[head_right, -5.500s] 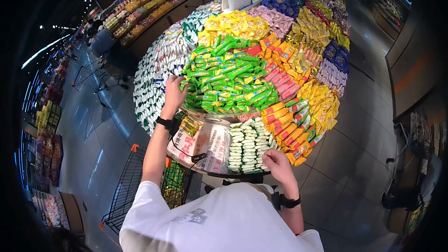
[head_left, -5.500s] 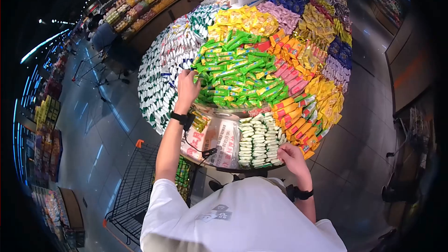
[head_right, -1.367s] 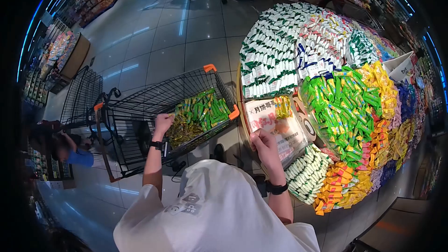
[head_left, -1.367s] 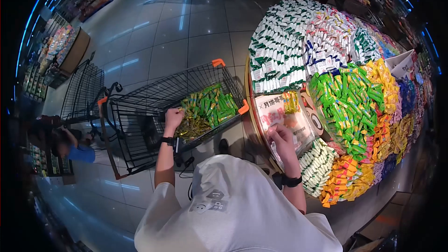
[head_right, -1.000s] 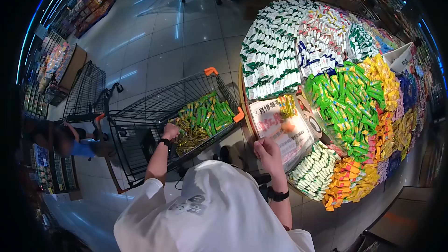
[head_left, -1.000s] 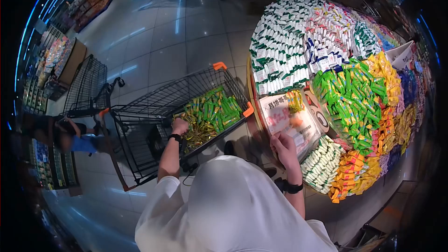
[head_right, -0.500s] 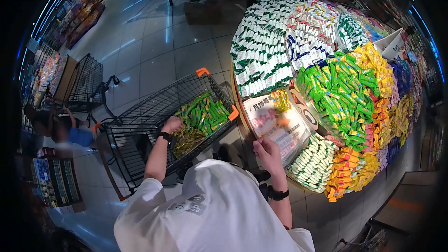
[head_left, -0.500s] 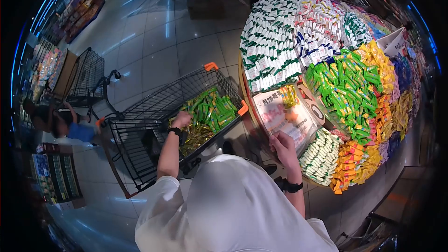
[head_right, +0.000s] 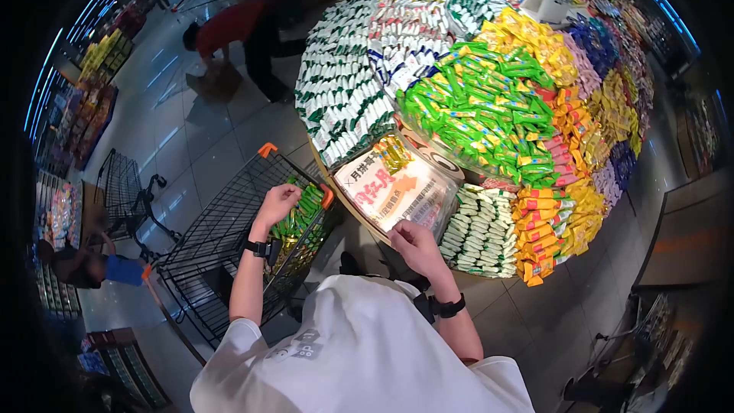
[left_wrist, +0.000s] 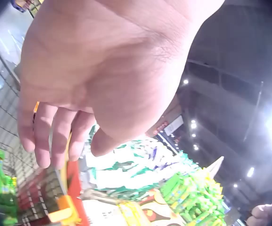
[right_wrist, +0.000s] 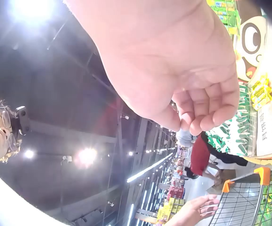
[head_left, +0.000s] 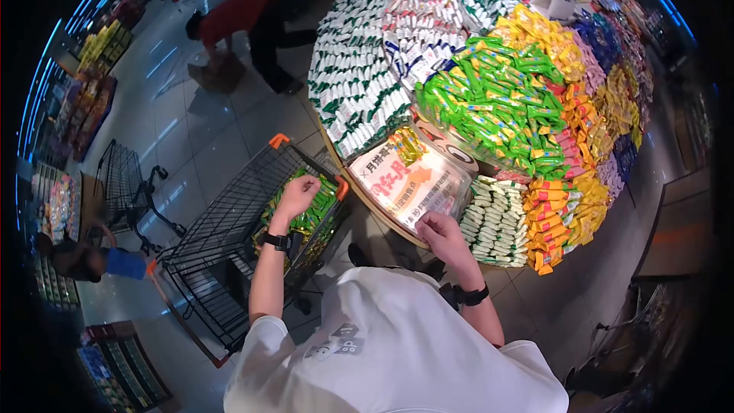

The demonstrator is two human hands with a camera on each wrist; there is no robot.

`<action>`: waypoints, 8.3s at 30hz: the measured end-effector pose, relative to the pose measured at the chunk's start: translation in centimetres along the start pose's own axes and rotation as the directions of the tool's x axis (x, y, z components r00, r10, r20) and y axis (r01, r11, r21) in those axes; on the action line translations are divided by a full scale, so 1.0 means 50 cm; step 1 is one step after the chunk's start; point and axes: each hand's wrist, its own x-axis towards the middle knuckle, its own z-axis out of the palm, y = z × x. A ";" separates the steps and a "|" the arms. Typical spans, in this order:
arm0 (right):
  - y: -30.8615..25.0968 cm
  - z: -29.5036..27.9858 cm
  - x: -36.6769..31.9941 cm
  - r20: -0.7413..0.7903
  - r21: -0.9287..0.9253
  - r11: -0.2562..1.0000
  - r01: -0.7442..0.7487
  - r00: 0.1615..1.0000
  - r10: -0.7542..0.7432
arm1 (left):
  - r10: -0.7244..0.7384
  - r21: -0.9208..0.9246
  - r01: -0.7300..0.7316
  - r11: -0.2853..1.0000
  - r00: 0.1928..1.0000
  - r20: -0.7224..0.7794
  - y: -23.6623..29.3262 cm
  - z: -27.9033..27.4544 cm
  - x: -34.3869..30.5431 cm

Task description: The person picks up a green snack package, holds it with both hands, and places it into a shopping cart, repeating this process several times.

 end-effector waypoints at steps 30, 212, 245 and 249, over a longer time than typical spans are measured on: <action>0.123 -0.476 -0.428 -0.682 0.131 0.980 0.153 0.731 -0.023 | 0.370 0.336 -0.268 0.903 0.883 -0.289 0.629 0.563 0.446; 0.119 -0.511 -0.437 -0.783 0.168 0.953 0.253 0.621 -0.027 | 0.716 0.617 -0.560 0.553 0.698 -0.009 0.722 0.623 0.387; -0.077 -0.088 0.020 -0.027 0.052 0.997 0.061 0.998 -0.060 | 0.295 -0.486 -0.101 0.868 0.892 0.342 0.313 0.170 -0.098; -0.077 -0.048 0.052 0.071 0.018 0.999 0.035 0.997 -0.036 | 0.290 -0.573 -0.041 0.819 0.890 0.351 0.254 0.162 -0.128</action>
